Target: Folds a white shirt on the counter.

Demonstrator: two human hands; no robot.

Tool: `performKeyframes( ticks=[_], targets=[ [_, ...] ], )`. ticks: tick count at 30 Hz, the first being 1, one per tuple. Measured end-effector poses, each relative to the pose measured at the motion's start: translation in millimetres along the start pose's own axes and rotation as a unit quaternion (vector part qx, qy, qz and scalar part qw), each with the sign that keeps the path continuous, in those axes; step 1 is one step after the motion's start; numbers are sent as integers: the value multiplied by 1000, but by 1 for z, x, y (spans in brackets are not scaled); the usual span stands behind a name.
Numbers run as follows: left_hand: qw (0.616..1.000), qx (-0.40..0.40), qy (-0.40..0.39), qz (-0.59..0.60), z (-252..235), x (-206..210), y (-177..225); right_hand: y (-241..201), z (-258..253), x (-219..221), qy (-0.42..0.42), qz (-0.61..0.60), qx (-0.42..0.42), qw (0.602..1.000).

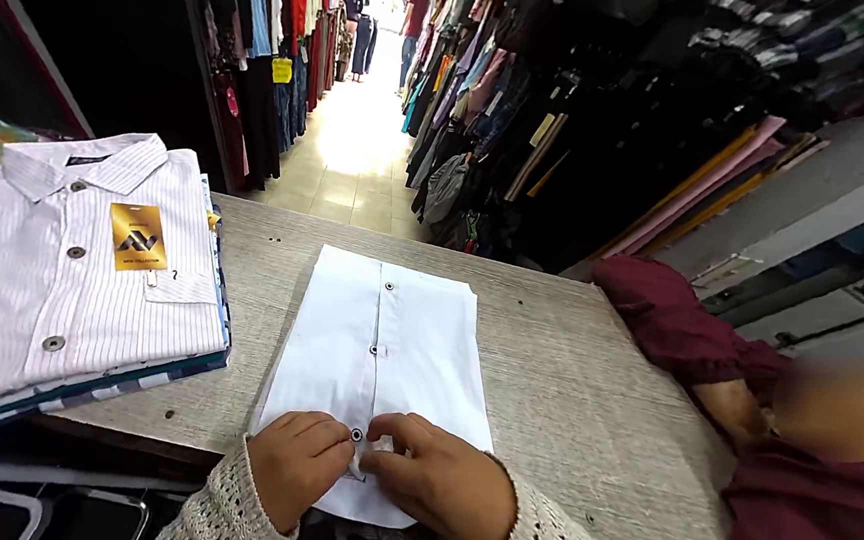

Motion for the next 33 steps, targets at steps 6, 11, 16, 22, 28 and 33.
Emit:
performKeyframes(
  ticks=[6, 11, 16, 22, 28, 33],
  targets=[
    [1000, -15, 5, 26, 0, -1, -4, 0, -11, 6, -55, 6, -1, 998],
    [992, -101, 51, 57, -3, -9, -8, -2, -13, -6, -28, -25, -42, 998],
    [983, -139, 118, 23, -18, -15, -2, -5, -12, -20, 19, -32, -79, 996],
    [987, -83, 109, 86, -21, -11, 0, 4, -18, -23, 29, -64, -68, 995],
    [952, -174, -84, 239, -13, 4, -13, 3, -22, -5, 13, -119, -55, 991],
    [968, -206, -9, 144, -10, 8, -11, 33, -16, -15, -9, -92, -12, 996]
  ],
)
Point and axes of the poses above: each hand's wrist, its own z-axis away from the middle knuckle, its own x-axis out of the palm, y = z × x, the point moved 8 cm from there along -z, towards the middle knuckle, and after that the axes turned 6 degrees about z, right-handed, at the moved point
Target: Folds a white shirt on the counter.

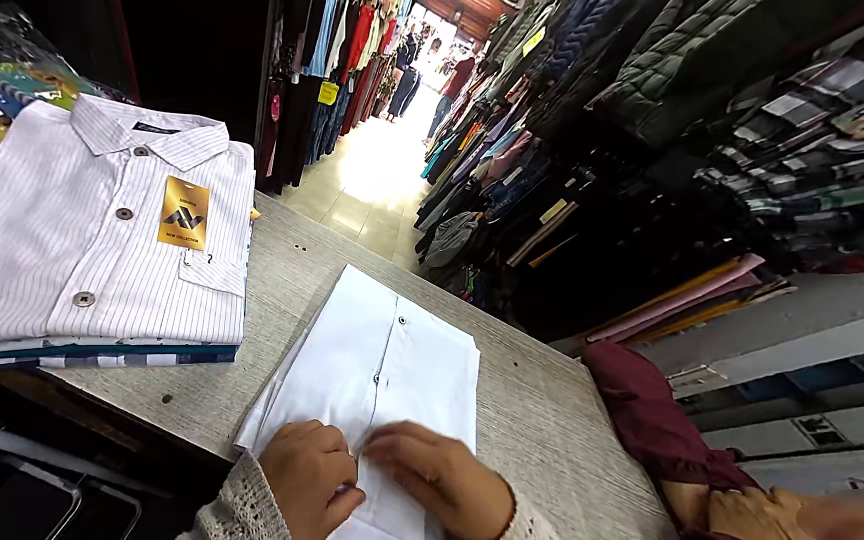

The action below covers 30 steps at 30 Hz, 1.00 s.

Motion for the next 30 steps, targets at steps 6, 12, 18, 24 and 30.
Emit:
performKeyframes(
  ticks=[6, 12, 18, 24, 30],
  targets=[
    [999, -15, 26, -14, 0, 3, 2, 74, -24, -12, -59, 75, 110, 989],
    [960, -169, -220, 38, -25, -3, -3, 88, -40, -10, -126, 47, 110, 985],
    [917, -250, -309, -37, -98, 15, -43, 89, -30, -15, 17, 51, 35, 998],
    [859, -333, -383, -65, -126, 17, -19, 74, -27, -35, 119, 41, -10, 992],
    [898, -341, -277, 36, -123, 24, -64, 77, -26, -40, 113, -26, 60, 991]
  ],
)
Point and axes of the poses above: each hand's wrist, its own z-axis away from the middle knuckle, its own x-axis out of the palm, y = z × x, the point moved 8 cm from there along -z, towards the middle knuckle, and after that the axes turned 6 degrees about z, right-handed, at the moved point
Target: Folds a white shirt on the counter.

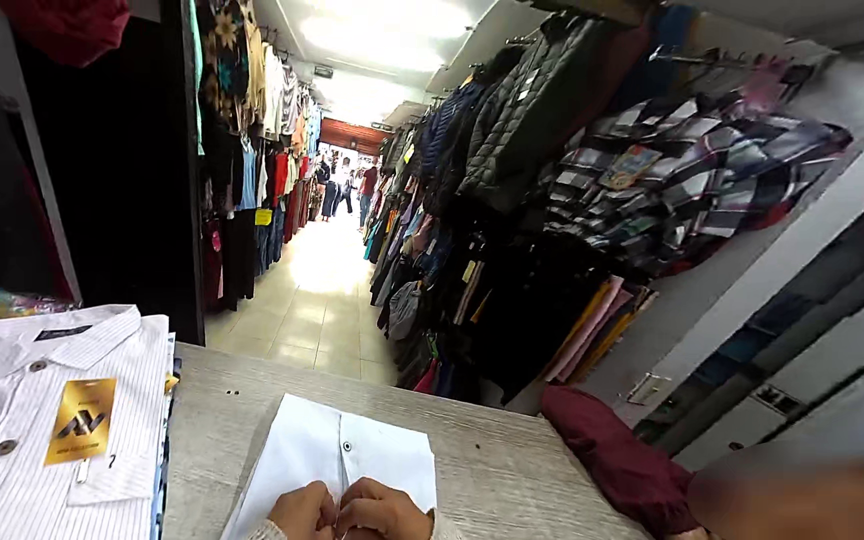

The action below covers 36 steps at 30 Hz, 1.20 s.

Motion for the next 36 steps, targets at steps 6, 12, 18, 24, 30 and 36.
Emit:
performKeyframes(
  ticks=[6, 12, 18, 24, 30, 36],
  targets=[
    [1000, -25, 11, 14, 5, 2, 6, -1, -3, 0, -17, -29, 30, 999],
    [990, -49, -56, -123, 3, 9, 12, -2, -4, -1, -42, -36, 63, 996],
    [989, -17, -57, -134, 6, 8, 24, -4, -2, -5, -44, -49, -2, 998],
    [995, -26, 34, 85, 0, 1, 2, 0, 4, -8, -17, -53, -41, 998],
    [982, -86, 23, 166, -5, 11, -11, 7, 5, -8, 21, -34, -16, 999],
    [968, -127, 30, 212, 3, 11, -9, 5, 7, -6, 36, 12, 23, 999]
  ],
)
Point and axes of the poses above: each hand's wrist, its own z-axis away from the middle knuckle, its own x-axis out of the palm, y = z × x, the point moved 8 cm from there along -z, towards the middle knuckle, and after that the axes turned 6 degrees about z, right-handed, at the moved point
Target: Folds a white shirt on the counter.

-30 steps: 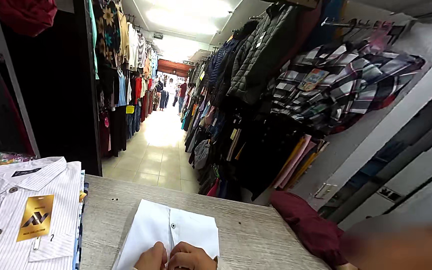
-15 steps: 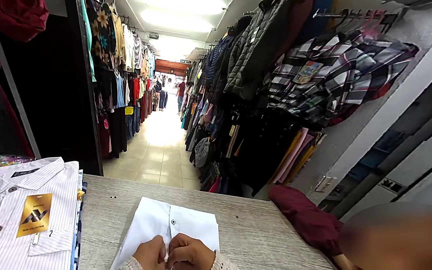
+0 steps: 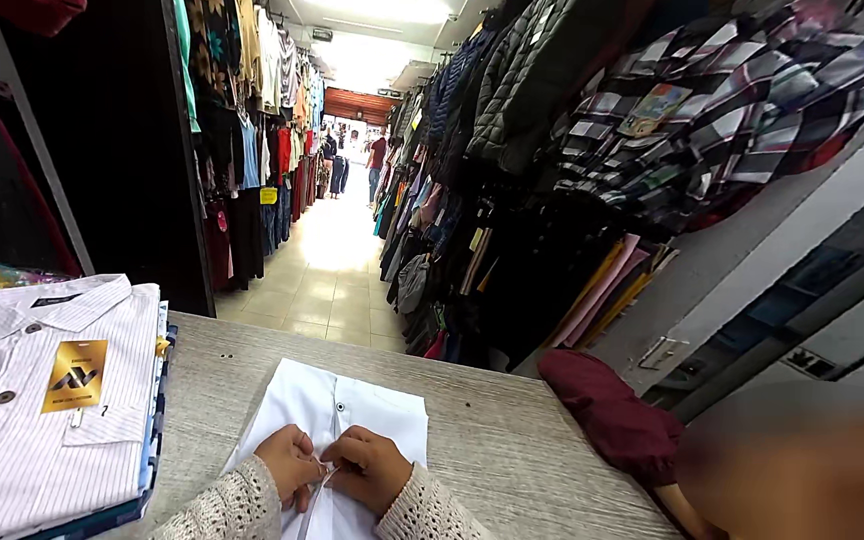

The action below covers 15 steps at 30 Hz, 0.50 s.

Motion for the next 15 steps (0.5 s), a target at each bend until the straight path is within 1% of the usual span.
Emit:
performKeyframes(
  ticks=[3, 6, 8, 11, 13, 15],
  targets=[
    [1000, -13, 1, 15, 3, 0, -2, -3, 2, 0, 10, 6, -19, 1000],
    [1000, 10, 12, 13, 7, 1, -1, -3, 2, 2, 14, 17, -31, 999],
    [998, 51, 21, -35, 9, 2, 1, -2, 2, 4, 4, 18, -18, 1000],
    [984, 111, 33, -132, 15, 5, 7, 1, 4, 10, -47, 16, 13, 999],
    [977, 124, 42, -171, 18, 7, 9, 2, 5, 14, -63, 18, 8, 998],
    [974, 127, 45, -183, 18, 9, 8, 4, 6, 17, -80, 20, 7, 997]
  ],
)
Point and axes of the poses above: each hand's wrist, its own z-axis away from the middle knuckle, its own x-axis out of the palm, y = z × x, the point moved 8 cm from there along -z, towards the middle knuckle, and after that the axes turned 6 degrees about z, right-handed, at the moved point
